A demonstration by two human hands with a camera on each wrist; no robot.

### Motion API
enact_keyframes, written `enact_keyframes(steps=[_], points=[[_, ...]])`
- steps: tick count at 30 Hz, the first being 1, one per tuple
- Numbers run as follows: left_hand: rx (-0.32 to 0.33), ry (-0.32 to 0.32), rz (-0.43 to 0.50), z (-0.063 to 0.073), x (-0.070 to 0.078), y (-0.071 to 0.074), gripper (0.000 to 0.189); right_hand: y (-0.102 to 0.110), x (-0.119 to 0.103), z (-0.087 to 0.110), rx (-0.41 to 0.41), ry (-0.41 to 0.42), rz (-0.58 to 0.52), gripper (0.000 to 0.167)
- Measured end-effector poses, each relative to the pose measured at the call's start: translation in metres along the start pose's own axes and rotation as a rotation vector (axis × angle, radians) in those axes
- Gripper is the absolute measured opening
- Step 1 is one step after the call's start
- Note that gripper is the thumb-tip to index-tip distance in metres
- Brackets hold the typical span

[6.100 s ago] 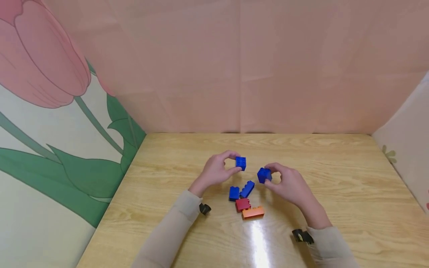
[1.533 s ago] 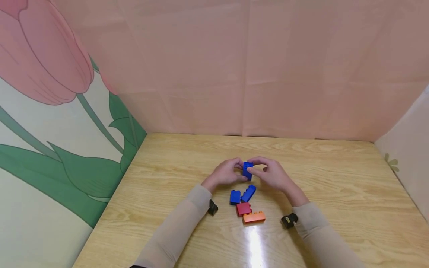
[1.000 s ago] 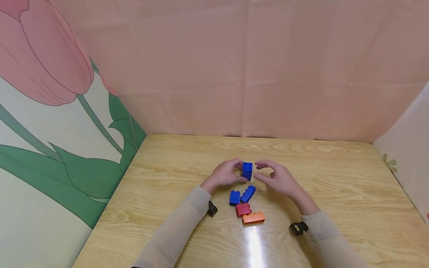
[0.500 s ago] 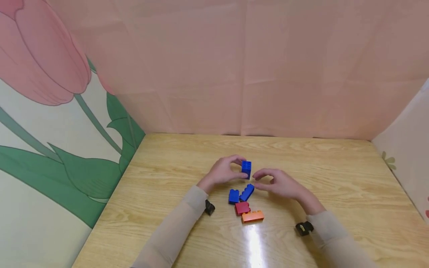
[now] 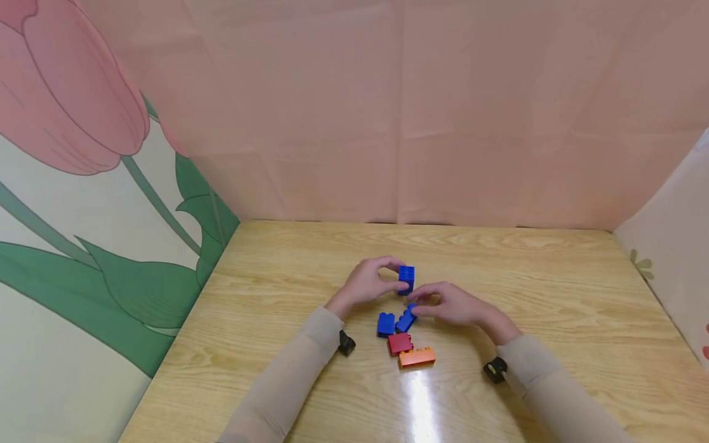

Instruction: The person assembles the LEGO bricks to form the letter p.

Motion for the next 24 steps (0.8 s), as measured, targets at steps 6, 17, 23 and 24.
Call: enact_keyframes(steps=[6,17,23,24], points=[[0.007,0.004,0.000,0.000,-0.001,-0.001,0.043,-0.002,0.002,-0.003,-0.034,0.007,0.014,0.038],[0.014,0.002,0.000,-0.002,-0.001,-0.001,0.042,0.002,0.004,0.000,-0.082,0.063,0.040,0.027],[0.015,0.014,0.011,-0.005,-0.004,-0.002,0.041,0.004,0.011,0.000,-0.073,0.076,0.058,0.021],[0.016,0.016,0.012,-0.005,-0.004,-0.002,0.041,0.004,0.012,0.000,-0.070,0.077,0.057,0.021]])
Point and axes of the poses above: each hand's wrist, its own z-axis away from the middle knuckle, its own y-axis out of the back of the hand, x = y × z, the point moved 9 cm from there along -z, towards the middle knuckle, and after that the axes turned 6 degrees about -x, right-handed, at the moved point
